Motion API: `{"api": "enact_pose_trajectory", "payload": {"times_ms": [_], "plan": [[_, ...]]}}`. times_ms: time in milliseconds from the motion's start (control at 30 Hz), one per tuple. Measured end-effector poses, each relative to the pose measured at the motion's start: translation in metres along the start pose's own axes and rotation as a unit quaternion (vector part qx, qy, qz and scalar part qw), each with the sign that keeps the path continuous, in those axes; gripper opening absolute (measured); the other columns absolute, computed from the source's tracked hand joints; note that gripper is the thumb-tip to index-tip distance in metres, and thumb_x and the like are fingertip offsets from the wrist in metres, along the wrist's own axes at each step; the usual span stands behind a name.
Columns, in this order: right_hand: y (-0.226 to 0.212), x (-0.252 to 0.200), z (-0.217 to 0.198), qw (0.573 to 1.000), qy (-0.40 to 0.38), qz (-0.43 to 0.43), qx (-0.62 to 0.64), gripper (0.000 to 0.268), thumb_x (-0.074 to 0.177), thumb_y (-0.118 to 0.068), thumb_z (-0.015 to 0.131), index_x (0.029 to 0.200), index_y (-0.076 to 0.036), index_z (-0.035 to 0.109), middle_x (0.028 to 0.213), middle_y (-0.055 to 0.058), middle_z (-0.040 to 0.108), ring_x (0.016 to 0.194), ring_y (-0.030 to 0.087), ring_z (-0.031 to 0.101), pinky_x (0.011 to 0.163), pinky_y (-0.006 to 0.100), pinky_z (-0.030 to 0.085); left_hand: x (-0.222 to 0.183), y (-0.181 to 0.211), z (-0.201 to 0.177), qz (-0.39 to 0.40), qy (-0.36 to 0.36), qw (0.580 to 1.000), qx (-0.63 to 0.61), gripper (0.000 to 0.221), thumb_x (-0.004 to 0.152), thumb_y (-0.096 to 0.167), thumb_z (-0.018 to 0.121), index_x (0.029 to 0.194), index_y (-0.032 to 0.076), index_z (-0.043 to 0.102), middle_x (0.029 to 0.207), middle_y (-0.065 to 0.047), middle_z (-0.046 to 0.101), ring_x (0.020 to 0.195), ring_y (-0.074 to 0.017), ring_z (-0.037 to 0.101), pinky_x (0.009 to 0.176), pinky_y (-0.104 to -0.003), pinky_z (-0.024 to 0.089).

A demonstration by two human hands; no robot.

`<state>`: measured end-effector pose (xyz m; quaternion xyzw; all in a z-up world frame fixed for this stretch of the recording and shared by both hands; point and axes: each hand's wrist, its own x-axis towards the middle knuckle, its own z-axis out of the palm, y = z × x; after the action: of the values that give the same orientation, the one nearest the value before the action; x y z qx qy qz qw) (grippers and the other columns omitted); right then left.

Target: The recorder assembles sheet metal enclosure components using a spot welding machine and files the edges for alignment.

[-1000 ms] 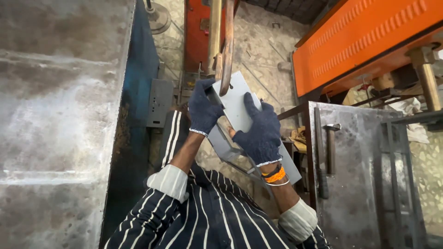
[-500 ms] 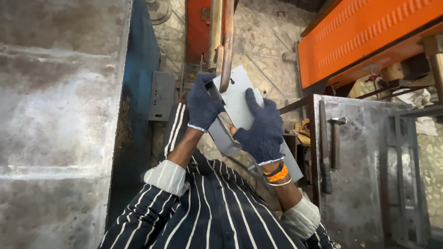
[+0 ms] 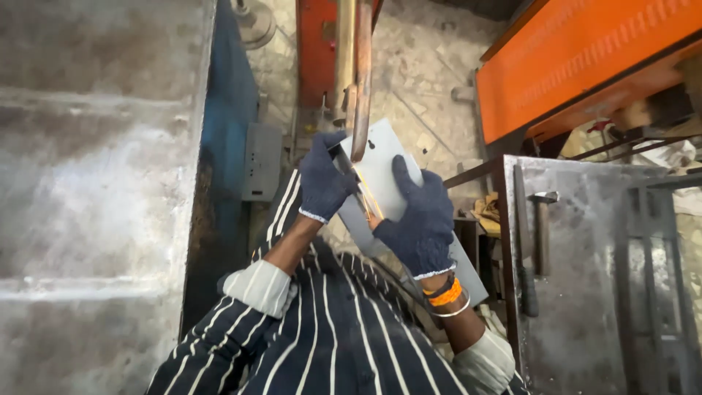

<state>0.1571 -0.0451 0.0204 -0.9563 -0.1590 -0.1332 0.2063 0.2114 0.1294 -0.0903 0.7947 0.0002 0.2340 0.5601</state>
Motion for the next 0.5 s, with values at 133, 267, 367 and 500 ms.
{"api": "enact_pose_trajectory", "payload": {"times_ms": [133,267,367,500], "plan": [[-0.007,-0.004,-0.003,1.0,0.013,0.008,-0.007,0.101,0.055,-0.037,0.094,0.145,-0.007,0.056,0.121,0.031,0.059,0.11,0.046,0.062,0.089,0.051,0.052,-0.002,0.008,-0.004,-0.008,0.001,1.0,-0.013,0.07,0.061,0.011,0.091,0.122,0.005,0.057,0.109,-0.01,0.071,0.101,-0.022,0.072,0.088,-0.034,0.057],[-0.01,0.011,-0.002,1.0,0.003,0.021,0.015,0.098,0.059,-0.039,0.092,0.145,-0.008,0.056,0.121,0.03,0.06,0.109,0.044,0.063,0.091,0.05,0.052,0.017,0.004,-0.004,-0.003,-0.005,0.997,-0.082,0.071,0.063,0.018,0.096,0.12,0.006,0.056,0.109,-0.011,0.072,0.103,-0.0223,0.072,0.089,-0.034,0.057],[-0.012,0.018,0.004,1.0,0.003,0.029,0.004,0.099,0.058,-0.04,0.092,0.145,-0.01,0.057,0.124,0.032,0.058,0.109,0.046,0.062,0.091,0.05,0.052,0.025,0.003,-0.005,0.008,0.012,0.998,-0.06,0.072,0.061,0.021,0.098,0.117,0.005,0.056,0.107,-0.012,0.072,0.1,-0.0228,0.073,0.088,-0.035,0.058],[-0.007,0.015,0.013,1.0,-0.009,0.025,-0.006,0.101,0.058,-0.041,0.092,0.147,-0.01,0.056,0.126,0.035,0.056,0.11,0.049,0.06,0.092,0.052,0.051,0.022,-0.005,-0.005,0.019,0.018,0.999,-0.022,0.075,0.059,0.025,0.101,0.115,0.005,0.056,0.102,-0.012,0.071,0.097,-0.0243,0.073,0.086,-0.036,0.058]]}}
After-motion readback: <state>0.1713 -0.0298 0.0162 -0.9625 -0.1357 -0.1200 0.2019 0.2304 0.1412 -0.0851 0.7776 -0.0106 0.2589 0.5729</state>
